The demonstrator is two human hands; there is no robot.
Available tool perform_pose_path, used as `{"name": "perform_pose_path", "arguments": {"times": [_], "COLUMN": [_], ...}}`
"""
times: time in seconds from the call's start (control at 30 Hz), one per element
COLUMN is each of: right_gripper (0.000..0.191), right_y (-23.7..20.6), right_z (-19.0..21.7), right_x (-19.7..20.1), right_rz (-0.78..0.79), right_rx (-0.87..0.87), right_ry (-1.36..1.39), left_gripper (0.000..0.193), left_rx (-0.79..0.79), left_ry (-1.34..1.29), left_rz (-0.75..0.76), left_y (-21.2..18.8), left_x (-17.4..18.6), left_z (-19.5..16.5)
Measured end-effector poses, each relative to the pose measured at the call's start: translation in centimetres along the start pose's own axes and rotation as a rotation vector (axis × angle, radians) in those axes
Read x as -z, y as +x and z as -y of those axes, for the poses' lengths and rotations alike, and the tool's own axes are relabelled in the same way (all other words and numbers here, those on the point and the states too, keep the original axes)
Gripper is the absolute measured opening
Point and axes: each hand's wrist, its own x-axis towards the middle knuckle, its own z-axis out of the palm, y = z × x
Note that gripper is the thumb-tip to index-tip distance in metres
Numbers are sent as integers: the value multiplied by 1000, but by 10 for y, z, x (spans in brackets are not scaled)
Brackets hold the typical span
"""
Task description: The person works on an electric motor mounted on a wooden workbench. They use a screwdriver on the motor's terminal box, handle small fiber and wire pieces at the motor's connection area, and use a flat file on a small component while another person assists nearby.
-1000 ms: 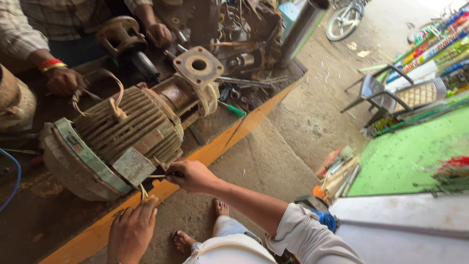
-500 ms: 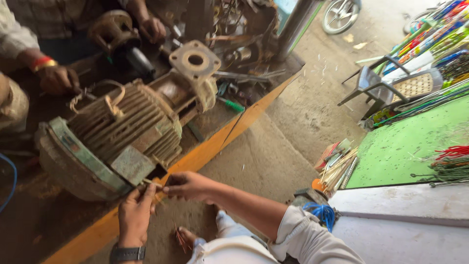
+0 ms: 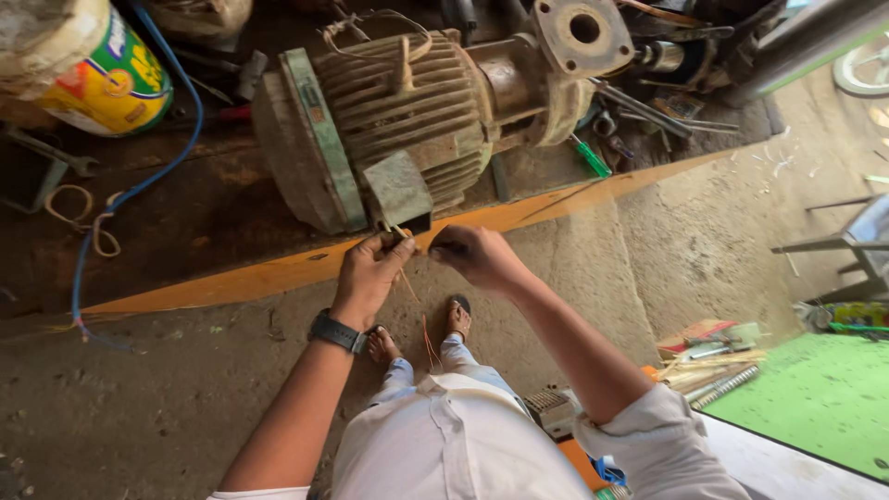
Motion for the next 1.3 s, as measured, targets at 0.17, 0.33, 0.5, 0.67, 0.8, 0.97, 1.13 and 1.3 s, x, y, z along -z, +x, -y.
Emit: {"name": "perform_pose_path", "arguments": {"times": [0.17,0.33,0.5,0.67,0.8,0.97,1.13,1.3], "right_gripper": [16,17,17,19,22,29,18,23], "right_y": [-16,-25,-25,-15,-15,-31,-22,-2], "right_z": [36,49,40,23,24,33,16,-6], "right_x": [2,-4,-14,-20,-16,-7,-20,-28], "right_rz": [-210,-274,-280,-152,-256,-615,-580,-226], "right_rx": [292,257,111,-348,-361,434,281,-486], "right_ry": [-282,-209,-57,679,744,-598,-386,895], "left_gripper": [23,22,22,20,18,17,17,16], "left_rx": [-11,57,30,-14,20,-53,29,-2], "left_ry": [-30,-60,-96,-161,-232,-175,-168,-143], "left_rz": [32,55,49,70,69,48,5,22], "left_y": [-2,4,11,17,22,23,23,24], "left_x": [-1,-8,-12,-22,-28,-28,-27,-22], "left_z": [-5,2,5,10,17,22,20,21]}}
